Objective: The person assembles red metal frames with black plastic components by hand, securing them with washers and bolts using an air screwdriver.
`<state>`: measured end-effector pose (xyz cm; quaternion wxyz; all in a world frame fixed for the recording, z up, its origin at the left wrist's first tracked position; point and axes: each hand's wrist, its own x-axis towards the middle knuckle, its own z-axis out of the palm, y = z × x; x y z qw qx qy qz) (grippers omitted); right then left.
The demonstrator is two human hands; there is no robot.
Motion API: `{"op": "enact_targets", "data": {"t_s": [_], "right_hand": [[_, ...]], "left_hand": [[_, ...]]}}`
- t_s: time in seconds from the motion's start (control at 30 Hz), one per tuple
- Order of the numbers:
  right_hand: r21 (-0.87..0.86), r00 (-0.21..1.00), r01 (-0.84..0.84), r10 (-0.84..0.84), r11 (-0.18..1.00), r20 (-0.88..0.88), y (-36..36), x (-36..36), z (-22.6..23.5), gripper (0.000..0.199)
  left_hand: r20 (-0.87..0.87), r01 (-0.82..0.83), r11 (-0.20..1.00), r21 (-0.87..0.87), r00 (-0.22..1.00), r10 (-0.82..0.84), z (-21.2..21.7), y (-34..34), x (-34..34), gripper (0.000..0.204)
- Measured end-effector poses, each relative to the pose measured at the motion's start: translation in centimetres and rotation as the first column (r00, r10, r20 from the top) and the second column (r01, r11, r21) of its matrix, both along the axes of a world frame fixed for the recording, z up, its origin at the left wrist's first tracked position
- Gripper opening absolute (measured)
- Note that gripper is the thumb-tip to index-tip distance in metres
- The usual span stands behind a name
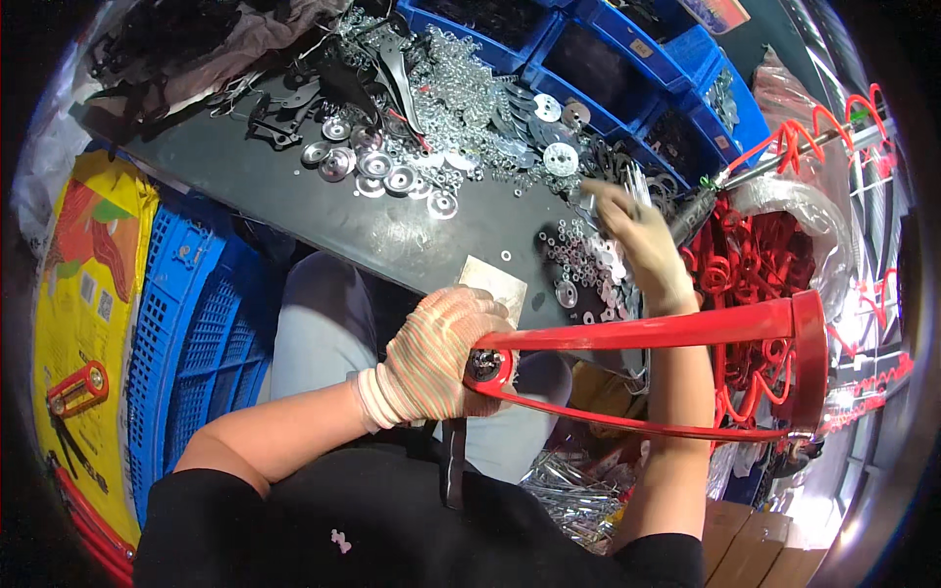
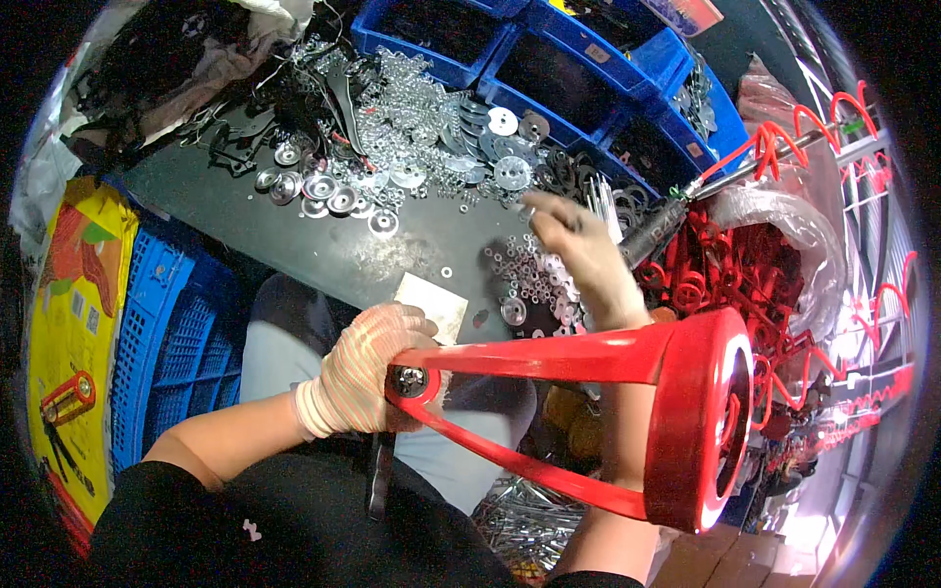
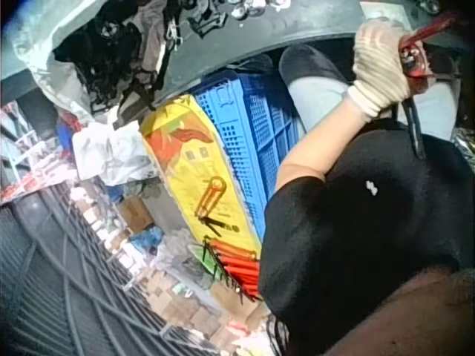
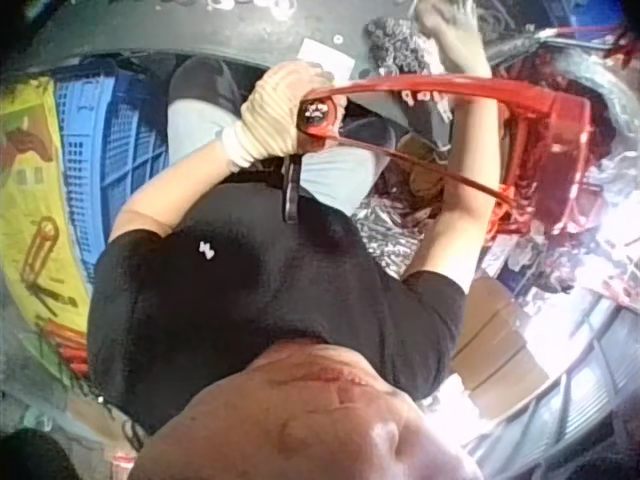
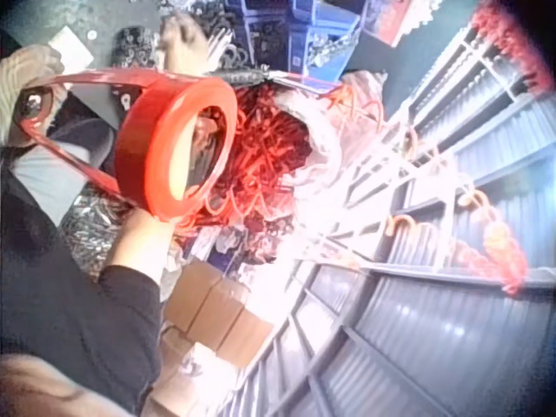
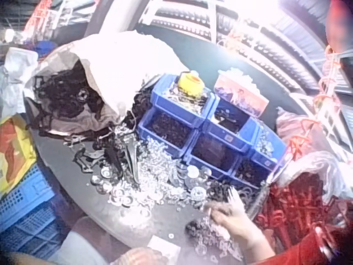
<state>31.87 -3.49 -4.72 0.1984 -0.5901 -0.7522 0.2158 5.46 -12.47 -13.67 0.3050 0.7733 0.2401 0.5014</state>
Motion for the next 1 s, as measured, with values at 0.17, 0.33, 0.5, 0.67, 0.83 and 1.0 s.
{"op": "enact_targets", "data": {"t_s": [0.17,0.33,0.5,0.67,0.83,1.0], "right_hand": [[-0.312,0.787,0.105,-0.271,0.944,-0.554,-12.4,-6.6,0.0,0.056],[-0.484,0.457,0.016,-0.437,0.875,-0.775,-14.5,-9.7,-1.0,0.06],[-0.364,0.657,-0.059,-0.238,0.93,-0.715,-13.9,-10.1,-2.4,0.057],[-0.454,0.753,-0.047,-0.267,0.89,-0.602,-12.8,-9.1,-3.0,0.054],[-0.185,0.512,0.734,-0.712,0.653,-0.481,-12.7,-3.4,-1.6,0.044],[0.271,0.549,0.7,-0.74,0.661,0.388,-15.9,18.0,-4.4,0.046]], "left_hand": [[0.021,-0.009,1.0,0.009,1.0,0.009,-0.4,-0.4,0.7,0.067],[0.027,0.023,0.999,-0.023,0.999,-0.023,0.2,-0.2,0.3,0.067],[0.083,0.008,0.999,-0.037,0.997,-0.005,0.3,-0.3,0.9,0.057],[-0.005,0.069,0.997,-0.022,0.998,-0.069,0.3,0.2,0.6,0.063],[0.319,0.445,0.744,-0.498,0.892,-0.32,0.5,1.1,-2.3,0.071],[-0.125,0.514,0.851,0.103,0.856,-0.502,3.2,8.8,5.2,0.018]]}}
